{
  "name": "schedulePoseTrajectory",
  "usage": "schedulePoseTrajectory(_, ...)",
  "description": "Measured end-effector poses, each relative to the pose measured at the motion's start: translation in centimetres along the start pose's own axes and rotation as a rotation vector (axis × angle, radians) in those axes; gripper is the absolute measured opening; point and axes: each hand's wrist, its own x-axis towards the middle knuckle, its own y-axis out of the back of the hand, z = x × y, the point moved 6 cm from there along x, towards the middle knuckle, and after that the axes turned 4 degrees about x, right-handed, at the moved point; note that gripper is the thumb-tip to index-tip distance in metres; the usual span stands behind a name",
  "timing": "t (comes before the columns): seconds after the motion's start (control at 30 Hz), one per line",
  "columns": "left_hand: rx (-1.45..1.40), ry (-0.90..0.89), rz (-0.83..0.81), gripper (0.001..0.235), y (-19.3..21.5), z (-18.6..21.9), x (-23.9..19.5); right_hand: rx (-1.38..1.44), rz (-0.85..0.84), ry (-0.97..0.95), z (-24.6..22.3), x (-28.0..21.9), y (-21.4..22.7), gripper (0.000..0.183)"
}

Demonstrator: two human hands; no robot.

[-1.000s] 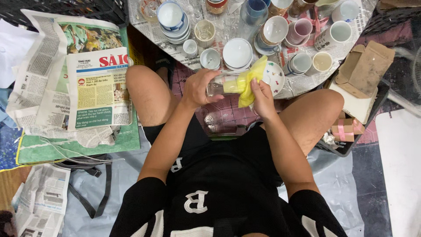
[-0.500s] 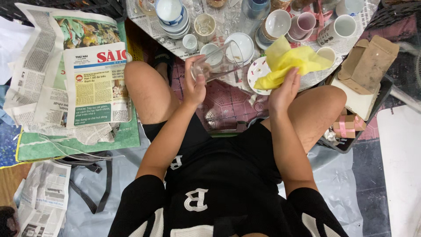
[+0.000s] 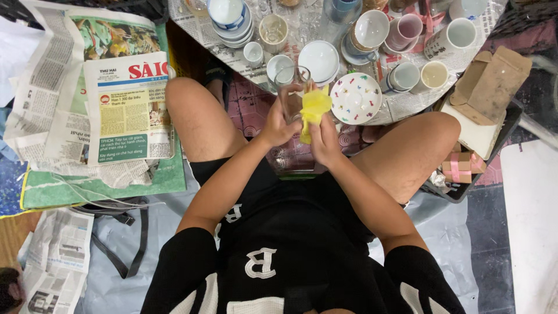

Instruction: The person sits on the floor and wipes various ceramic and glass items, including cups, bowls, and a glass, using a yellow cloth. The person handles each item individually, wiping the exterior and interior surfaces before placing them back on the table.

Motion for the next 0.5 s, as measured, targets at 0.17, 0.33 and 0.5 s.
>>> schedulePoseTrajectory(0.17, -0.175, 0.139, 0.151, 0.073, 1.9, -1.7, 0.5, -0.003, -0.109, 0.156, -4.0, 1.0, -0.3, 0.044)
schedulePoseTrajectory(0.33, -0.334, 0.085, 0.094, 0.069, 2.6, 0.2, 1.1, 0.329, 0.042, -0.120, 2.4, -0.2, 0.4, 0.032)
schedulePoseTrajectory(0.5, -0.383, 0.153, -0.050, 0.080, 1.6, 1.0, 0.5, 0.768, 0.206, -0.453, 9.6, -1.2, 1.0, 0.040)
